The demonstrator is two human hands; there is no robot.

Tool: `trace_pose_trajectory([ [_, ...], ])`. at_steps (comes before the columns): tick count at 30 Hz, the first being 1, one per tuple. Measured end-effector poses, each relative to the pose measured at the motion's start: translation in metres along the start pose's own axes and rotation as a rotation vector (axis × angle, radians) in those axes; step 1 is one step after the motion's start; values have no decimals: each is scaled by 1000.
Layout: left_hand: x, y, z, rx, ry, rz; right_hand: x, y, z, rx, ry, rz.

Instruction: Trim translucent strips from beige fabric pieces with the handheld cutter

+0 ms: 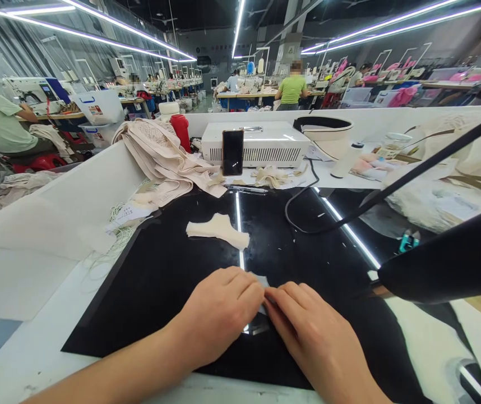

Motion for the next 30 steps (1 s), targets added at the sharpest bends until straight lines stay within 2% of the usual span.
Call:
trace_pose_trajectory([
  [4,-4,8,-2,-36,23,-123,0,0,1,7,5,6],
  [18,-3,7,0,-57,104,-66,-4,3,-1,0,-16,15],
  [22,0,7,-3,-83,140,-35,-1,0,2,-35,22,35],
  [27,-2,-1,-10,-121,126,7,-2,-6,10,-63,29,-27],
  [30,1,-9,-10,-104,142,-52,6,-10,14,-40,66,-22],
])
Point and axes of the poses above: each hand's wrist, its own z-axis towards the middle knuckle, its own x-axis out of the back of the hand, y = z × x, the point moved 8 cm from there along z, towards the middle knuckle, and after that the axes turned 8 degrees about y, right-handed, at the moved point
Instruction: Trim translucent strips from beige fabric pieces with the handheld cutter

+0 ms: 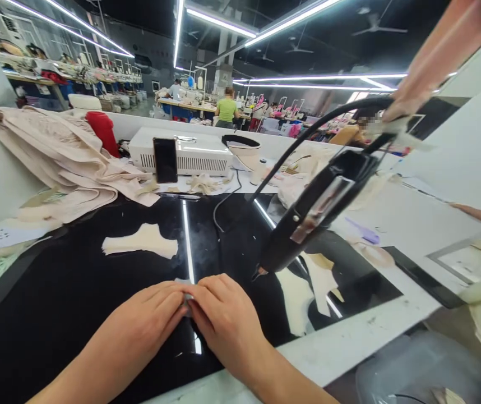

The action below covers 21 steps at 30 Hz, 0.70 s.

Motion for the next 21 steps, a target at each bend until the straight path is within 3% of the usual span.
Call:
trace_pose_trajectory([
  [3,6,-4,2,44,49,-69,27,-6,3,66,125,34],
  [8,8,0,3,34,77,-29,95,0,-4,152,424,-49],
  [10,6,5,3,10,66,6,117,15,-8,94,553,-103],
  [13,4,15,2,-17,39,2,140,53,-11,-140,747,2],
  [15,3,21,1,-36,27,-28,139,78,-5,-293,738,163],
  [17,2,26,-1,-49,19,-38,128,94,9,-392,627,315],
  [21,-3,30,-5,-78,-18,-21,110,102,38,-442,507,616],
])
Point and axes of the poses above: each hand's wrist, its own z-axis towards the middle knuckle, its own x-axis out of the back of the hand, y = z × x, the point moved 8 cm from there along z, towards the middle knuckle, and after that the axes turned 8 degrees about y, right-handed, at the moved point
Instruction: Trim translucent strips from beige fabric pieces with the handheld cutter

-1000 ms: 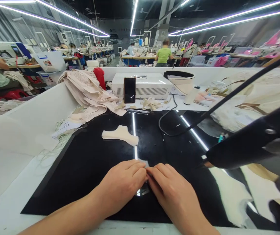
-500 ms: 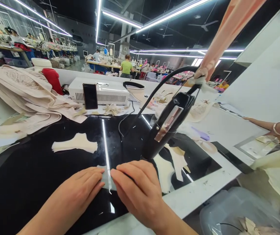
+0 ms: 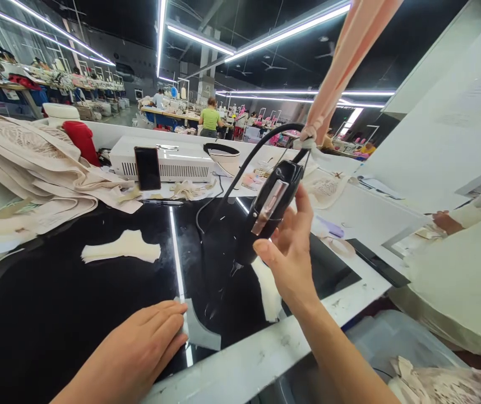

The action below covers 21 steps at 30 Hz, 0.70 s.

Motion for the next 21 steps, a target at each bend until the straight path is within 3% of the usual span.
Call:
trace_pose_trajectory([
  [6,1,10,5,-61,50,67,-23,1,11,-68,23,260],
  [17,-4,16,14,15,27,-6,-60,-3,-10,-181,-262,529],
  [21,0,19,14,-8,45,-7,-75,-7,-23,-228,-234,613],
])
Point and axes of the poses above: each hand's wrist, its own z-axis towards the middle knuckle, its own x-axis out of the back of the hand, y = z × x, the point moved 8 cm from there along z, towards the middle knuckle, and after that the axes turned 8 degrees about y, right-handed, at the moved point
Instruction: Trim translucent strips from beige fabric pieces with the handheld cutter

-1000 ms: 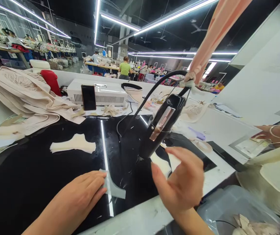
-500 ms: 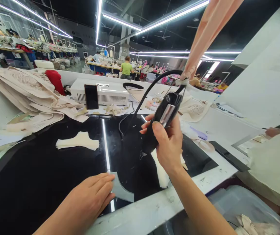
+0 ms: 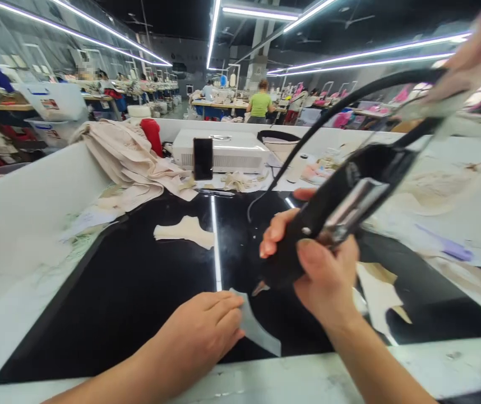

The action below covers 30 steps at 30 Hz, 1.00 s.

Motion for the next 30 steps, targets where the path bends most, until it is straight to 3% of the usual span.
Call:
trace_pose_trajectory([
  [4,-3,-6,-20,-86,28,119,-16,5,-3,-28,61,-1],
  [8,-18,-34,-50,18,23,-13,-24,9,-2,-49,106,-52],
  [12,-25,-43,-64,18,-29,-52,-22,8,-3,-23,173,-98],
  [16,-17,-36,-50,4,-10,21,-18,12,-4,-12,176,-127],
  [20,0,-6,-21,-127,18,176,-9,13,-6,12,164,-84],
  [24,2,1,-1,-40,-21,61,6,15,-7,57,195,-56],
  [30,2,-1,0,13,-26,-18,12,8,-5,74,193,-14],
])
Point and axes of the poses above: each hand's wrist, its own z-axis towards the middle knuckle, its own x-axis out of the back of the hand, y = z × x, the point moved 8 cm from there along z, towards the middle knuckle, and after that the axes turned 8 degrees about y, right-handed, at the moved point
